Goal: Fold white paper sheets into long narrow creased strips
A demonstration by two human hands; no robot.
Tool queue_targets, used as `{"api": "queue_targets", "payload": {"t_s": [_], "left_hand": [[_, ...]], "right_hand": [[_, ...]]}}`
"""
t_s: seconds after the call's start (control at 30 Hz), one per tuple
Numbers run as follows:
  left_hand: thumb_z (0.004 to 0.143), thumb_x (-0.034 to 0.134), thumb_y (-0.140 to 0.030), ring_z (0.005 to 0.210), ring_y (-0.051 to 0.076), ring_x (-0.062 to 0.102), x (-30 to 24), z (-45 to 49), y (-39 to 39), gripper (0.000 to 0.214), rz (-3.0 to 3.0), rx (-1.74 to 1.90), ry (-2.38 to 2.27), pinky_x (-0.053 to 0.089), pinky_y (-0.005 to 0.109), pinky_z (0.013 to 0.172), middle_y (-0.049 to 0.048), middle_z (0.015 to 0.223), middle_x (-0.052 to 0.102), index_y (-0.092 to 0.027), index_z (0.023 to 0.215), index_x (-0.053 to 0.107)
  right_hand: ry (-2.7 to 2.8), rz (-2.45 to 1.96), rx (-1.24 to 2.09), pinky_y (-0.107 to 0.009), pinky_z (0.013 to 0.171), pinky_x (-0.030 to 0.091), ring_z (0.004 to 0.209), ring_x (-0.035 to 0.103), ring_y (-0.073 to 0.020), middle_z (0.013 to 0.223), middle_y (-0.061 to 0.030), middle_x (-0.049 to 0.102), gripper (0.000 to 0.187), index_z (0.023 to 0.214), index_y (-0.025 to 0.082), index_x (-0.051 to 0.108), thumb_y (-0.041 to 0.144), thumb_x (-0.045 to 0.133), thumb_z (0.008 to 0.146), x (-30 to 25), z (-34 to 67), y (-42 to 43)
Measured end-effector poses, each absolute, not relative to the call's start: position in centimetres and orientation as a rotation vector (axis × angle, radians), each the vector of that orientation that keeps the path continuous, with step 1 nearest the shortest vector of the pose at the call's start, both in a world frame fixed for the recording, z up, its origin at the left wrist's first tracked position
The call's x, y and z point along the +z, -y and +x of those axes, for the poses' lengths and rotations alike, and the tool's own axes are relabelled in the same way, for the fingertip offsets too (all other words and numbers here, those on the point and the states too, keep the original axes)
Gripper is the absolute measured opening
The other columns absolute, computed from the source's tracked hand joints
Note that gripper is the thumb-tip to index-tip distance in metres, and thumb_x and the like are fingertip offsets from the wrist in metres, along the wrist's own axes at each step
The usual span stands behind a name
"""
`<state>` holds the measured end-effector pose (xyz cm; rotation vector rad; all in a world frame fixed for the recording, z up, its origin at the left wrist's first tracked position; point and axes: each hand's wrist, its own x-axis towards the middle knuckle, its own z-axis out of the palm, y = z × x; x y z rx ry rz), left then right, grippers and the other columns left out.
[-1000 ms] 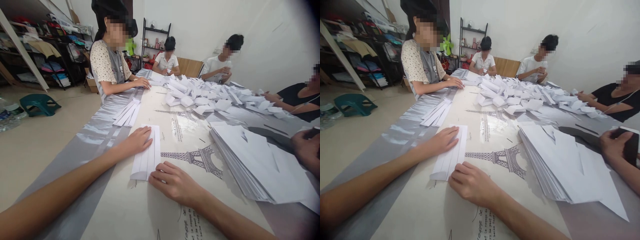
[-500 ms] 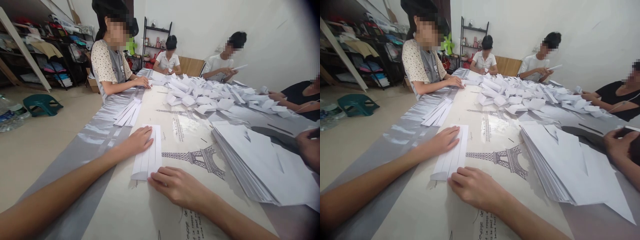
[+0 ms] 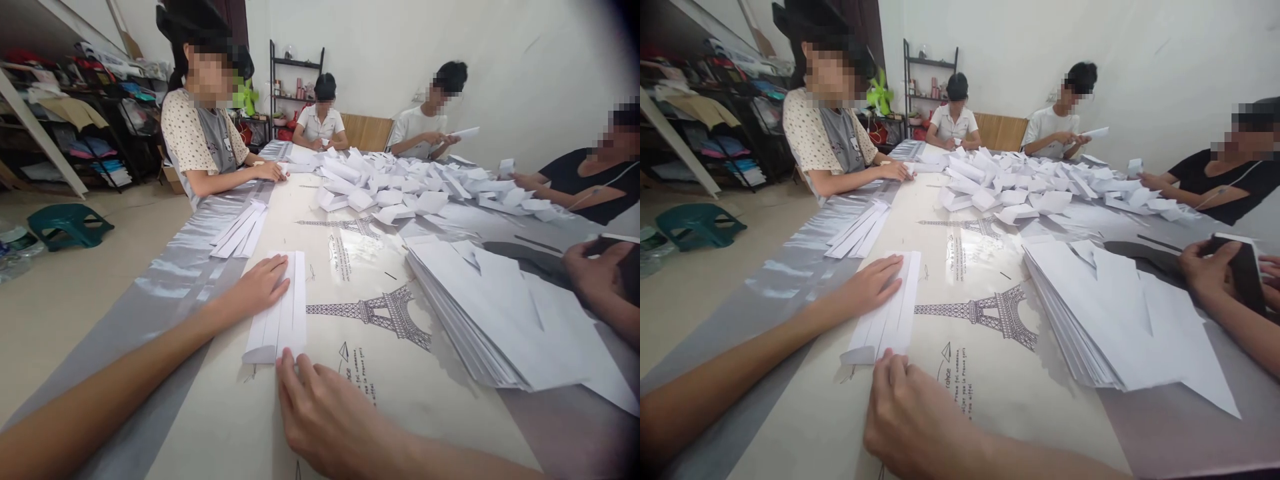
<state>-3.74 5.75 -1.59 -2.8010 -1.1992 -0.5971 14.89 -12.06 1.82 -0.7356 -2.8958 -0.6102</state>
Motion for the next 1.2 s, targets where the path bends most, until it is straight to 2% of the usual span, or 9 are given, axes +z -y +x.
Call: {"api": "queue_targets", "payload": {"t_s": [0.13, 0.27, 0.4, 0.57, 0.7, 0.83, 0.93, 1.03, 1.2], "left_hand": [[0.104, 0.031, -0.037, 0.140, 0.028, 0.046, -1.3, -3.7, -5.5, 0.049, -2.796, -0.568, 1.211, 0.037, 0.045, 0.118, 0.0164, 0.150, 0.051, -0.009, 0.138, 0.054], [0.104, 0.032, -0.037, 0.140, 0.028, 0.046, -1.4, -3.7, -5.5, 0.049, -2.791, -0.567, 1.222, 0.037, 0.045, 0.119, 0.0157, 0.150, 0.051, -0.010, 0.137, 0.055], [0.103, 0.032, -0.036, 0.140, 0.029, 0.047, -1.5, -3.6, -5.6, 0.049, -2.784, -0.585, 1.220, 0.037, 0.045, 0.118, 0.0174, 0.148, 0.052, -0.007, 0.137, 0.055], [0.104, 0.032, -0.036, 0.139, 0.028, 0.047, -1.3, -3.5, -5.4, 0.048, -2.798, -0.584, 1.223, 0.038, 0.045, 0.118, 0.0161, 0.149, 0.051, -0.010, 0.139, 0.053], [0.104, 0.033, -0.035, 0.140, 0.028, 0.047, -1.4, -3.6, -5.5, 0.046, -2.797, -0.611, 1.217, 0.037, 0.046, 0.118, 0.0156, 0.149, 0.052, -0.012, 0.140, 0.050], [0.104, 0.033, -0.033, 0.141, 0.029, 0.044, -1.7, -3.5, -5.7, 0.047, -2.791, -0.595, 1.218, 0.036, 0.045, 0.118, 0.0174, 0.149, 0.051, -0.009, 0.141, 0.050], [0.104, 0.033, -0.033, 0.141, 0.029, 0.044, -2.0, -3.5, -5.7, 0.047, -2.786, -0.604, 1.230, 0.036, 0.046, 0.118, 0.0171, 0.149, 0.051, -0.010, 0.141, 0.049], [0.104, 0.033, -0.034, 0.142, 0.029, 0.043, -1.9, -3.5, -5.4, 0.047, -2.788, -0.621, 1.235, 0.035, 0.047, 0.118, 0.0167, 0.151, 0.049, -0.011, 0.143, 0.047], [0.107, 0.028, -0.031, 0.144, 0.027, 0.040, -1.1, -3.7, -5.0, 0.049, -2.848, -0.559, 1.193, 0.035, 0.046, 0.117, 0.0113, 0.154, 0.046, -0.019, 0.155, 0.032]], "right_hand": [[2.808, -0.871, -0.727, -0.037, 0.053, 0.052, 0.096, 0.073, -0.0393, 0.122, -0.0350, 0.065, 0.051, 0.125, -0.012, 0.063, 0.017, 0.051, 0.086, 0.6, 13.6, 13.2], [2.834, -0.906, -0.670, -0.031, 0.040, 0.048, 0.097, 0.073, -0.0424, 0.126, -0.0362, 0.061, 0.054, 0.130, -0.012, 0.060, 0.019, 0.051, 0.086, 0.4, 13.5, 13.5], [2.821, -0.917, -0.640, -0.031, 0.040, 0.051, 0.098, 0.073, -0.0438, 0.126, -0.0362, 0.061, 0.053, 0.129, -0.012, 0.060, 0.017, 0.051, 0.087, 0.5, 13.8, 13.4], [2.791, -0.895, -0.596, -0.033, 0.049, 0.056, 0.096, 0.073, -0.0392, 0.125, -0.0341, 0.064, 0.048, 0.127, -0.011, 0.062, 0.014, 0.051, 0.087, 0.9, 14.1, 12.9], [2.818, -0.853, -0.538, -0.032, 0.058, 0.056, 0.087, 0.069, -0.0278, 0.125, -0.0274, 0.067, 0.041, 0.121, -0.005, 0.067, 0.005, 0.052, 0.084, 1.5, 14.8, 12.4], [2.784, -0.877, -0.466, -0.031, 0.056, 0.052, 0.086, 0.064, -0.0260, 0.125, -0.0233, 0.067, 0.041, 0.121, -0.003, 0.066, 0.003, 0.053, 0.082, 1.1, 15.2, 11.9], [2.747, -0.939, -0.314, -0.030, 0.052, 0.046, 0.083, 0.061, -0.0230, 0.118, -0.0162, 0.071, 0.038, 0.115, 0.004, 0.068, 0.000, 0.053, 0.081, 0.5, 15.7, 11.0], [2.728, -0.949, -0.081, -0.030, 0.052, 0.042, 0.077, 0.058, -0.0192, 0.105, -0.0083, 0.073, 0.032, 0.110, 0.012, 0.069, 0.000, 0.053, 0.086, 0.6, 16.5, 9.5], [2.721, -0.835, 0.174, -0.028, 0.064, 0.046, 0.081, 0.058, -0.0157, 0.104, -0.0036, 0.074, 0.022, 0.107, 0.017, 0.070, 0.010, 0.052, 0.096, 1.6, 17.5, 7.7]]}}
